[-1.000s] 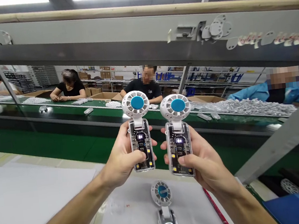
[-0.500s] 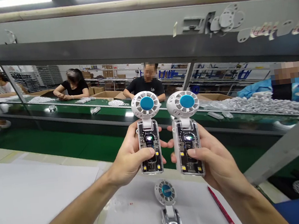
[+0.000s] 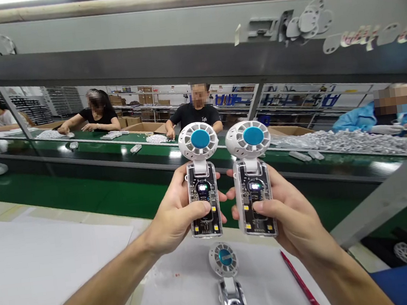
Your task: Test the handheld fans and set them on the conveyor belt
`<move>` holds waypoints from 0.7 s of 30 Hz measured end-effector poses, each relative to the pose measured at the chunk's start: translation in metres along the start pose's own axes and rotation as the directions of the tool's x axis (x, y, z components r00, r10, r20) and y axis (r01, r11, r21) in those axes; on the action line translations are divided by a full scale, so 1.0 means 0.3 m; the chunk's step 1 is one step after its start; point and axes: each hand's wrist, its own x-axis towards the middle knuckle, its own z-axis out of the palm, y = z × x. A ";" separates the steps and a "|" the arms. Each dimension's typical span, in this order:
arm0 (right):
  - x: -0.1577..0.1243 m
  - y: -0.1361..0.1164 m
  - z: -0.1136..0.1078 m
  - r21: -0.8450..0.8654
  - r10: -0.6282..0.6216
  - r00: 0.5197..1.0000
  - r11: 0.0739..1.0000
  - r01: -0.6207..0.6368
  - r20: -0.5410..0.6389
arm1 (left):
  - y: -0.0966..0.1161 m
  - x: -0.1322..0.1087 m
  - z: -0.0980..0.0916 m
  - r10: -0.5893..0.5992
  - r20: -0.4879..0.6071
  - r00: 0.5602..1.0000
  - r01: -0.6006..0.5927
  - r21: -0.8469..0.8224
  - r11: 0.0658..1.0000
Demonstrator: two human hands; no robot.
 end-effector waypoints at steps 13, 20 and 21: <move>0.001 0.008 0.019 0.121 0.130 0.991 0.985 -0.126 -0.027 | -0.004 -0.002 0.003 -0.025 -0.011 1.000 0.025 0.038 0.999; -0.032 -0.026 -0.016 -0.227 -0.170 0.919 0.970 0.091 -0.355 | -0.025 0.009 0.000 0.118 -0.216 0.969 -0.047 0.307 0.951; -0.040 -0.033 -0.033 -0.307 -0.266 0.886 0.940 0.150 -0.381 | -0.031 0.013 -0.006 0.159 -0.257 0.953 -0.054 0.370 0.927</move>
